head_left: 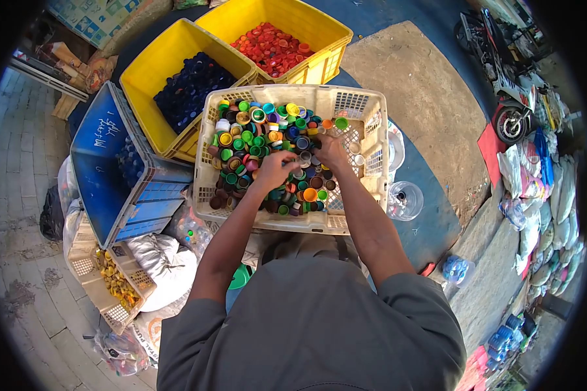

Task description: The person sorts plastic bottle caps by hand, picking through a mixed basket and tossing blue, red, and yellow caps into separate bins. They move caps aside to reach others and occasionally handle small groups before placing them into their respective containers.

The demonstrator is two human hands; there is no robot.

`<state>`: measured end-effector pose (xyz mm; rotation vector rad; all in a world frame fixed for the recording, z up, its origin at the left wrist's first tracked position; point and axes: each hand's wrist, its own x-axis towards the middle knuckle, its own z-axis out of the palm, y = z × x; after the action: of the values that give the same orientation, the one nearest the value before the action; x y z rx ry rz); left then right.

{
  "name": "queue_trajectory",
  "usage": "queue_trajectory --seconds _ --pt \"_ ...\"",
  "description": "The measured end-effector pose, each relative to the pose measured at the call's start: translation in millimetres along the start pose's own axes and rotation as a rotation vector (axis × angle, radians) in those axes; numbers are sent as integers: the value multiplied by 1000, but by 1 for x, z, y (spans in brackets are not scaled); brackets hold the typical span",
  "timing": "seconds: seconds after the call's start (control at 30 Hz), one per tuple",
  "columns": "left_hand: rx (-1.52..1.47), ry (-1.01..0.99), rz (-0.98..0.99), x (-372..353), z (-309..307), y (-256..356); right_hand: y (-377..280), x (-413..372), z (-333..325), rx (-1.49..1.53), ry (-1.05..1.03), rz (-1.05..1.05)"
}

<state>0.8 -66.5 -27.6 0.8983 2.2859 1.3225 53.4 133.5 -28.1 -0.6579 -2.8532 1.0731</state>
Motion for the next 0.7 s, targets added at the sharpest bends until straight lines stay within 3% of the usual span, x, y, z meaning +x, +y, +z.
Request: queue_trajectory --seconds 0.03,0.07,0.2,0.3,0.47,0.57,0.6,0.7 --pt "-128 104 33 0 -7 14 -6 -3 -2 -23 -2 23" --pt "-514 -79 -392 -2 -21 26 -4 -2 2 -31 -20 6" --pt "-1334 -76 -530 -13 -42 30 8 2 12 -42 -35 -38" --pt "-1422 -19 -547 -17 -46 30 16 6 14 46 8 -78" --pt "-1189 2 -611 -17 -45 34 16 7 -1 325 149 31" --pt "-1096 -13 -614 -17 -41 44 15 7 -12 825 119 395" --pt "-1084 -34 -615 -16 -40 47 11 5 -18 1085 50 422" --pt "-1032 -75 -632 -13 -34 49 -4 -9 -35 1388 48 487"
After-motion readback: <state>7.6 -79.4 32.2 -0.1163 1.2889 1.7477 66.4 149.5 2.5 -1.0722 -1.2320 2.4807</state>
